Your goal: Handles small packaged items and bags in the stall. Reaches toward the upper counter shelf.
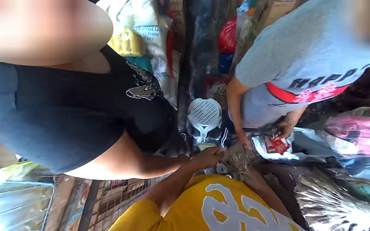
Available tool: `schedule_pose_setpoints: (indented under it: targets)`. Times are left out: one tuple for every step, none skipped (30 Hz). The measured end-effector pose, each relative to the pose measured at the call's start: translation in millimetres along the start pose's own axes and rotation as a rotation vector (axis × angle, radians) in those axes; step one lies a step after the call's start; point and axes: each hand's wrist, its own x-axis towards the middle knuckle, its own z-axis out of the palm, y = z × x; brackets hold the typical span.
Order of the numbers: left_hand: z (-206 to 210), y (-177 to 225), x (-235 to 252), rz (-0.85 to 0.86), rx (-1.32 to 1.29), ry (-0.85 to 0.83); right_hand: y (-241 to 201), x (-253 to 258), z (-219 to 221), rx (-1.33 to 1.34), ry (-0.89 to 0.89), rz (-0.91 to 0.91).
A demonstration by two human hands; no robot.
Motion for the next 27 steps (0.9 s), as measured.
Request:
schedule_pose_setpoints:
  targets:
    - [-9,-6,-4,-0.014,-0.013,0.015,-13,4,-2,0.028,0.017,-0.021]
    - [-17,-11,-6,-0.03,-0.024,0.04,-24,8,-4,0.057,0.033,-0.039]
    - [-24,-14,-8,-0.049,-0.038,0.074,-35,9,-8,0.084,0.05,-0.064]
    - [-30,-17,-10,-0.065,-0.057,0.114,-45,11,-11,0.098,0.067,-0.093]
    - [-34,-19,-11,-0.076,-0.076,0.154,-53,11,-14,0.1,0.089,-0.122]
    - [-38,-21,-12,-0.081,-0.092,0.189,-60,11,-18,0.1,0.099,-0.136]
    - [-41,-21,-13,-0.082,-0.104,0.213,-64,10,-22,0.113,0.11,-0.155]
    - [-44,-20,-13,-0.076,-0.107,0.229,-64,9,-25,0.133,0.128,-0.184]
    - [-44,-19,-12,-0.062,-0.11,0.239,-60,8,-29,0.158,0.149,-0.214]
    - [-43,-18,-11,-0.052,-0.117,0.246,-53,7,-32,0.187,0.183,-0.24]
    - [-40,-15,-9,-0.045,-0.126,0.249,-44,6,-35,0.218,0.203,-0.245]
    - [-38,-12,-6,-0.034,-0.123,0.24,-34,4,-37,0.25,0.223,-0.24]
    - [-35,-8,-2,-0.016,-0.11,0.218,-24,-1,-39,0.277,0.243,-0.221]
    - [-31,-3,3,0.001,-0.094,0.19,-16,-7,-41,0.292,0.257,-0.197]
    - [-28,1,6,0.003,-0.082,0.163,-11,-15,-44,0.286,0.26,-0.181]
    - [-26,5,8,0.001,-0.07,0.146,-10,-22,-47,0.253,0.258,-0.178]
    - [-24,9,11,-0.003,-0.06,0.144,-9,-29,-49,0.2,0.254,-0.192]
    - [-23,13,15,-0.008,-0.043,0.145,-11,-36,-53,0.152,0.227,-0.193]
    - [-22,18,20,-0.012,-0.02,0.139,-14,-41,-54,0.114,0.205,-0.181]
    - [-22,21,26,-0.011,0.011,0.131,-17,-43,-53,0.095,0.195,-0.163]
    - [-21,22,31,-0.005,0.045,0.126,-22,-42,-51,0.098,0.184,-0.158]
    - [-22,21,34,0.007,0.075,0.122,-36,-44,-55,0.113,0.116,-0.125]
    - [-22,22,35,0.02,0.094,0.116,-44,-41,-55,0.109,0.08,-0.125]
    - [-22,22,35,0.031,0.096,0.112,-45,-36,-51,0.086,0.07,-0.158]
    - [-22,21,32,0.038,0.088,0.111,-45,-30,-45,0.061,0.076,-0.209]
    - [-23,18,28,0.041,0.077,0.117,-47,-27,-39,0.042,0.099,-0.272]
    - [-25,15,25,0.041,0.063,0.129,-53,-24,-37,0.031,0.097,-0.308]
